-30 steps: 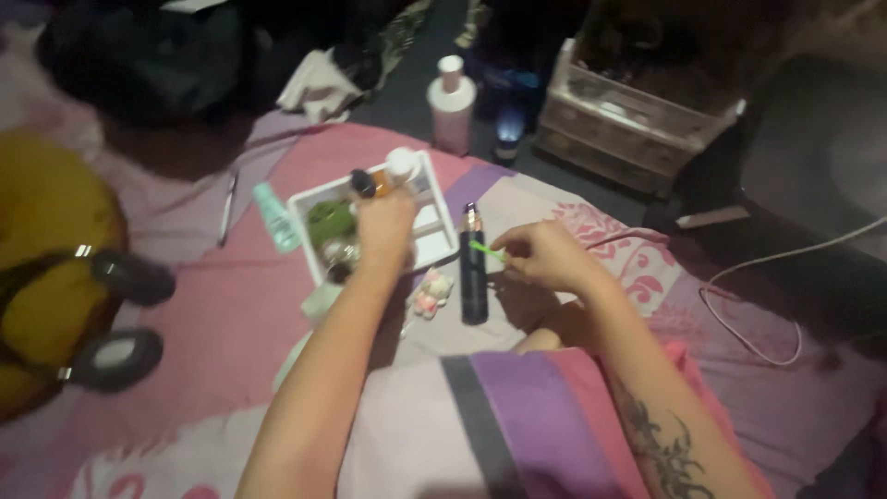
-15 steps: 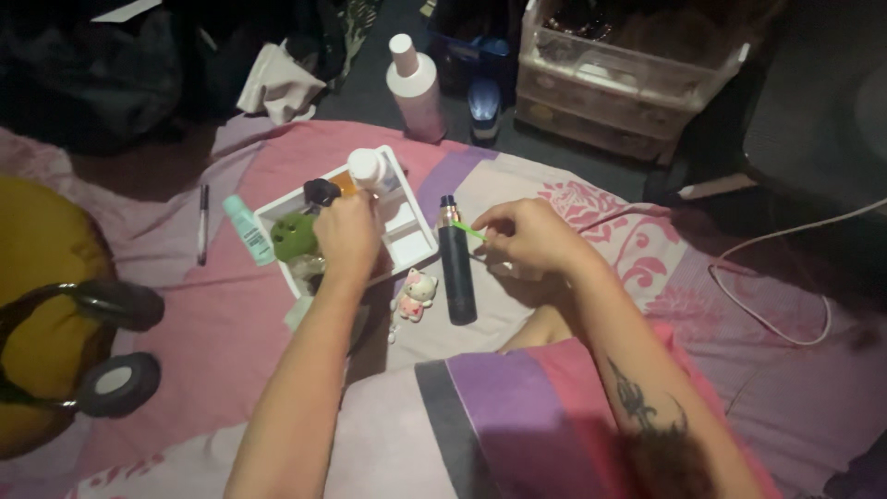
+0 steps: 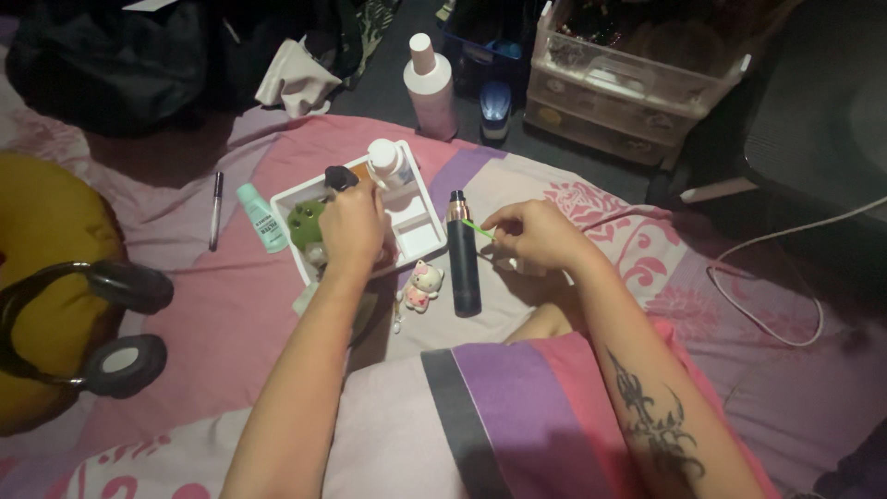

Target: The person organizes small personal items on a bed, including a green plush toy, a vape pen, and various bottles and containers. They place these items into a white compartmentalized tray and then move the tray into a clear plastic drawer unit.

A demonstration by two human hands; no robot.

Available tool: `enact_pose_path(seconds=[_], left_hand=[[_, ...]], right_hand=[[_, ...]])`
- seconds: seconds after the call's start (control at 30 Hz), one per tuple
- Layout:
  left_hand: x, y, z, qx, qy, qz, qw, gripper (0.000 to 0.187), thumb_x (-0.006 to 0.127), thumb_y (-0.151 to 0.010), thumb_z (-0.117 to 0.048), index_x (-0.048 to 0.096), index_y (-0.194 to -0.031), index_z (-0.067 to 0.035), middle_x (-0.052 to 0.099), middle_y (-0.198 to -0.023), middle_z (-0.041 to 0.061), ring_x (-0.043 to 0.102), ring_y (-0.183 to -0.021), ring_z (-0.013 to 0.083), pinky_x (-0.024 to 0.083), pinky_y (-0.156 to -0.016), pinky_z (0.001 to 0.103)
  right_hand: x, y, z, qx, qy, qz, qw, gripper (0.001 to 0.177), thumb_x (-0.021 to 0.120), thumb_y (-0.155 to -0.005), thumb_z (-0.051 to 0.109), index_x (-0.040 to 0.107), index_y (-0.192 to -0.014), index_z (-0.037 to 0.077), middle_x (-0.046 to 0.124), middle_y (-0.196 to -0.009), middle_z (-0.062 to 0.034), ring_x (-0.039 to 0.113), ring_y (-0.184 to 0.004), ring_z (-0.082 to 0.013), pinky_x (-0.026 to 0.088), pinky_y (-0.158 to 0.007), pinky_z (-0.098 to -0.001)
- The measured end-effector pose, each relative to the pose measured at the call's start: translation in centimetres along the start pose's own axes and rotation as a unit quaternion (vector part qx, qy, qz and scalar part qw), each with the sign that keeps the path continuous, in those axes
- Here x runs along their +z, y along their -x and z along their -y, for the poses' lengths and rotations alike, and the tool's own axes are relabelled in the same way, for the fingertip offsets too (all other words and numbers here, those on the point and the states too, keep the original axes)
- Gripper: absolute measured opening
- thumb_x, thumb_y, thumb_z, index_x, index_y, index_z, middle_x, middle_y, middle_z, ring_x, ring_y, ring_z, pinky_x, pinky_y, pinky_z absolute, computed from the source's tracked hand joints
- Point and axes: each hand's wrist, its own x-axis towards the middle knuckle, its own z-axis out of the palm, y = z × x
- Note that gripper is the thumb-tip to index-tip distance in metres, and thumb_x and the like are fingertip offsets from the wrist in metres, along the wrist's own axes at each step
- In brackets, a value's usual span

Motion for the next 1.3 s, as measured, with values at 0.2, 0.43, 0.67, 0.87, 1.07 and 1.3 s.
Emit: enact_pose_path(seconds=[0.2, 0.43, 0.67, 0.87, 1.07, 1.3], left_hand=[[-0.3, -0.3, -0.9, -0.026, -0.005, 0.015, 1.0, 0.018, 0.065, -0.095, -0.022, 0.075, -0.097, -0.007, 0.073, -0.083, 0.021, 0.072, -0.075, 0.0413, 0.057, -0.068, 0.051], [-0.5, 0.2, -0.5, -0.076, 0.03, 0.04, 0.996, 0.021, 0.065, -0.095, -0.025, 0.078, -0.097, -0.009, 0.073, -0.082, 0.021, 0.072, -0.079, 0.0412, 0.056, -0.07, 0.053], [3.8, -0.4, -0.9, -0.013, -0.049, 0.016, 0.999, 0.027, 0.076, -0.082, -0.029, 0.074, -0.076, -0.003, 0.072, -0.073, 0.019, 0.071, -0.066, 0.0384, 0.057, -0.063, 0.049], [6.2, -0.4, 0.5, 0.081, -0.095, -0.119, 0.985, 0.015, 0.072, -0.079, -0.017, 0.069, -0.066, -0.009, 0.068, -0.062, 0.013, 0.069, -0.056, 0.0311, 0.057, -0.063, 0.043], [5.7, 0.3, 1.7, 0.133, -0.123, -0.086, 0.98, 0.008, 0.064, -0.083, -0.008, 0.07, -0.078, -0.011, 0.071, -0.072, 0.01, 0.072, -0.065, 0.0264, 0.057, -0.064, 0.042], [-1.7, 1.9, 0.2, 0.028, 0.045, -0.057, 0.997, 0.015, 0.061, -0.094, -0.016, 0.074, -0.1, -0.011, 0.071, -0.078, 0.017, 0.071, -0.068, 0.0378, 0.056, -0.065, 0.05]], right_hand=[[-0.1, -0.3, -0.8, -0.004, -0.017, -0.002, 1.0, 0.025, 0.071, -0.085, 0.009, 0.078, -0.109, 0.007, 0.079, -0.083, -0.0077, 0.074, -0.075, -0.0148, 0.058, -0.074, -0.0304], [0.3, -0.6, -1.2, 0.003, -0.027, 0.005, 1.0, 0.026, 0.071, -0.085, 0.01, 0.078, -0.11, 0.007, 0.079, -0.084, -0.0089, 0.074, -0.077, -0.0161, 0.058, -0.074, -0.0306], [0.5, -0.5, -0.1, 0.036, -0.009, 0.031, 0.999, 0.027, 0.069, -0.086, 0.013, 0.079, -0.111, 0.008, 0.08, -0.088, -0.0112, 0.076, -0.079, -0.0172, 0.059, -0.074, -0.0314], [1.6, -1.4, 2.3, 0.019, -0.059, 0.038, 0.997, 0.025, 0.071, -0.086, 0.013, 0.079, -0.109, 0.007, 0.079, -0.085, -0.0077, 0.071, -0.076, -0.0136, 0.057, -0.071, -0.031], [2.2, -1.6, 3.2, 0.105, -0.056, 0.068, 0.991, 0.025, 0.068, -0.088, 0.01, 0.079, -0.11, 0.009, 0.075, -0.079, -0.0054, 0.065, -0.066, -0.0129, 0.053, -0.06, -0.0303], [2.1, -0.8, 3.8, 0.107, -0.02, 0.055, 0.993, 0.026, 0.07, -0.087, 0.012, 0.078, -0.112, 0.01, 0.075, -0.08, -0.0044, 0.064, -0.064, -0.0129, 0.053, -0.06, -0.0314]])
